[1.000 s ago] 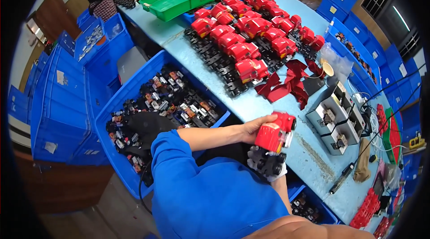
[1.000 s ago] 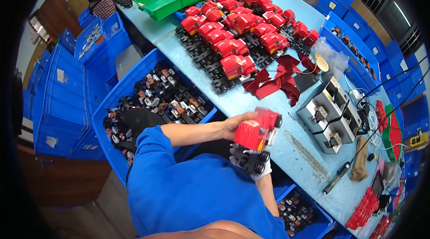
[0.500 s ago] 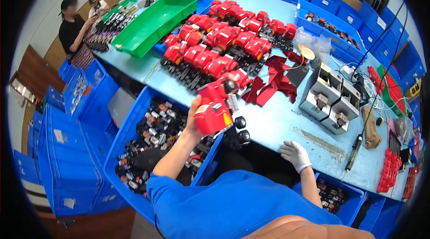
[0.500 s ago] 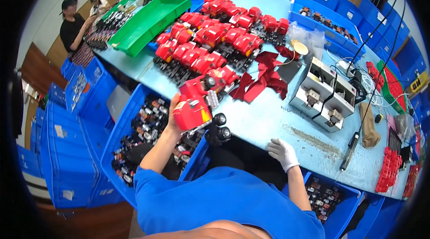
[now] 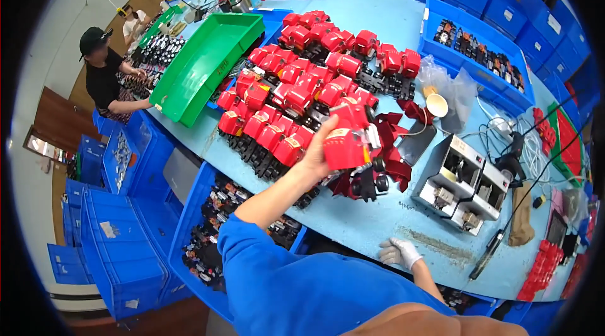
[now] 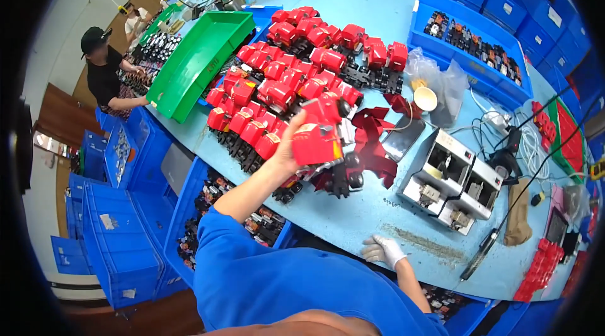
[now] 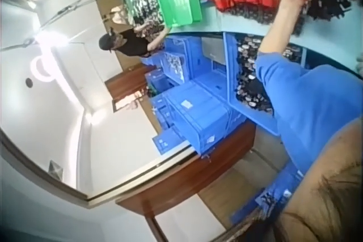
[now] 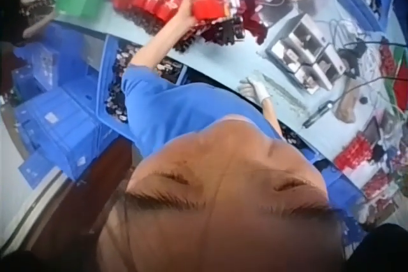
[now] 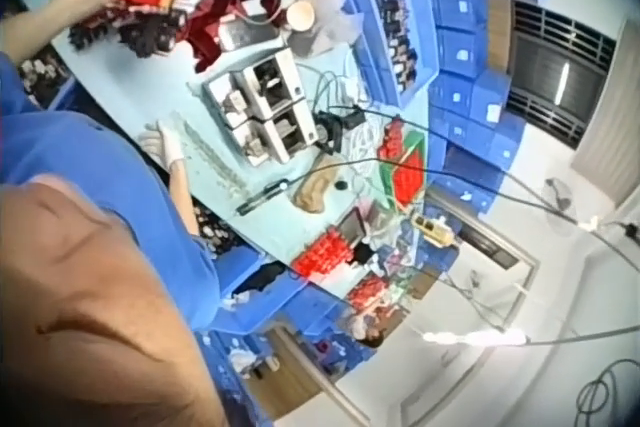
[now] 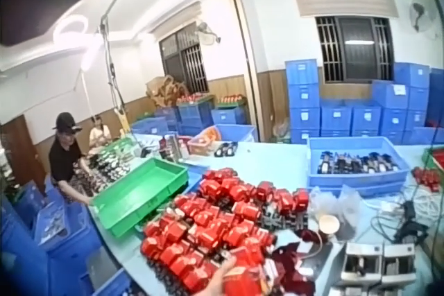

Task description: Assembling toy car components with a power screwdriver and hand-folding red fabric bows at a factory workbench.

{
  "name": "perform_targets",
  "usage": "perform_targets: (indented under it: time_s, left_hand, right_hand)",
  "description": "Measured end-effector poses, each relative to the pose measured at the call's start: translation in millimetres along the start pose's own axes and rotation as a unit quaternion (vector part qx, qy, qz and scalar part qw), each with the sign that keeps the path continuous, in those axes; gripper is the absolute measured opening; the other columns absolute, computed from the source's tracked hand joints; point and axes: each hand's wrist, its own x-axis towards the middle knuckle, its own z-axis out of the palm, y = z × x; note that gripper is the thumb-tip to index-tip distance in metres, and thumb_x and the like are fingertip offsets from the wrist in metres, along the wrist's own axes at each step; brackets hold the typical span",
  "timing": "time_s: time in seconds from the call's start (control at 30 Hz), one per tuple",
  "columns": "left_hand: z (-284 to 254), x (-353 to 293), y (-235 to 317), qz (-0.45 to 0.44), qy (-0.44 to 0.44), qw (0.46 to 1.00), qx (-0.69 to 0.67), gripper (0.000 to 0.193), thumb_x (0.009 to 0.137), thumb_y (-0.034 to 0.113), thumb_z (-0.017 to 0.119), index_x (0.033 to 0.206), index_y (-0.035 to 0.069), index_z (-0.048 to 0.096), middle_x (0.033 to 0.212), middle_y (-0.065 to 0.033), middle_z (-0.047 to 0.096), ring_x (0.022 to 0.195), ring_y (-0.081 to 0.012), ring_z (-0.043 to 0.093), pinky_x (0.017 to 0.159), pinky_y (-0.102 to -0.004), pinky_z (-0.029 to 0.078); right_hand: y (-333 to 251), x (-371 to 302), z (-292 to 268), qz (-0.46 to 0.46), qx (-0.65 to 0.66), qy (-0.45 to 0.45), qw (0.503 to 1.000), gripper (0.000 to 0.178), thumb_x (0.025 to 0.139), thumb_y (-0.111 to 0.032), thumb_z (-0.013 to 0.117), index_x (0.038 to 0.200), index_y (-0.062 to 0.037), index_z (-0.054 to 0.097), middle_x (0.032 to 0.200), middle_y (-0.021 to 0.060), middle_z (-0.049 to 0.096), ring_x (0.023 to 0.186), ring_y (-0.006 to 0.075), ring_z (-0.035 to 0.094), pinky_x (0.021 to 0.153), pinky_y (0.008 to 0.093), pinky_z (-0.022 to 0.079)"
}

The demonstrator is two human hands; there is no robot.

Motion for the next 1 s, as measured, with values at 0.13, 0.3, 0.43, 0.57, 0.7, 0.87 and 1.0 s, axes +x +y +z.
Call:
perform_targets:
  time_s: [0.13,0.3,0.43,0.57,0.7,0.87,1.0]
  left_hand:
    - [23,20,4,-0.019,0.047,0.998,-0.049,0.056,0.078,0.047,0.058,0.115,0.005,0.049,0.106,-0.0126,0.059,0.095,-0.0246,0.059,0.084,-0.0416,0.048]
    - [19,41,43,0.054,0.121,0.991,-0.037,0.052,0.076,0.046,0.061,0.105,0.005,0.052,0.09,-0.0102,0.06,0.081,-0.0241,0.061,0.076,-0.0407,0.05]
    - [-34,98,98,0.188,0.075,0.977,-0.065,0.037,0.082,0.043,0.056,0.101,0.011,0.053,0.091,-0.0041,0.06,0.082,-0.0197,0.059,0.074,-0.0389,0.051]
    - [-60,154,165,0.242,0.147,0.959,-0.026,0.049,0.077,0.042,0.059,0.112,0.009,0.049,0.104,-0.0075,0.057,0.095,-0.0266,0.056,0.085,-0.0448,0.046]
    - [-189,193,226,0.456,0.166,0.846,0.22,0.042,0.082,0.027,0.057,0.115,0.004,0.048,0.115,-0.0139,0.051,0.102,-0.0274,0.052,0.081,-0.0375,0.047]
    - [-152,235,207,0.104,0.164,0.975,-0.109,0.033,0.067,0.005,0.064,0.099,0.011,0.058,0.119,-0.0136,0.046,0.105,-0.0298,0.045,0.095,-0.0411,0.035]
    - [-187,240,225,0.176,0.237,0.955,0.042,0.033,0.069,0.008,0.063,0.102,0.008,0.056,0.119,-0.0141,0.046,0.105,-0.0295,0.046,0.093,-0.0404,0.036]
  right_hand:
    - [14,0,2,-0.028,0.072,0.098,0.992,0.053,0.09,-0.036,0.041,0.118,0.0093,0.043,0.102,0.026,0.057,0.085,0.0321,0.06,0.075,0.039,0.048]
    - [37,-39,11,-0.059,0.072,0.247,0.965,0.042,0.089,-0.026,0.044,0.116,0.0056,0.047,0.105,0.025,0.057,0.092,0.0352,0.059,0.079,0.0402,0.048]
    - [72,-86,-6,-0.041,0.129,0.367,0.92,0.035,0.086,-0.023,0.05,0.11,0.0021,0.052,0.098,0.0207,0.061,0.086,0.0318,0.062,0.069,0.0387,0.052]
    - [174,-133,-68,-0.041,-0.477,0.482,0.734,0.025,0.075,-0.019,0.061,0.086,0.0024,0.063,0.084,0.0133,0.064,0.073,0.0247,0.063,0.066,0.0359,0.05]
    - [171,-175,-45,-0.019,0.169,0.608,0.775,0.018,0.074,-0.019,0.059,0.074,-0.0013,0.061,0.068,0.0115,0.061,0.055,0.0224,0.058,0.048,0.0367,0.045]
    - [159,-210,-21,-0.018,0.244,0.605,0.757,0.022,0.08,-0.024,0.057,0.088,-0.0048,0.062,0.079,0.0101,0.065,0.064,0.022,0.063,0.056,0.0319,0.051]
    - [129,-207,-22,-0.043,0.231,0.526,0.818,0.028,0.085,-0.028,0.055,0.099,-0.0043,0.058,0.092,0.0135,0.064,0.076,0.0246,0.064,0.064,0.0336,0.052]
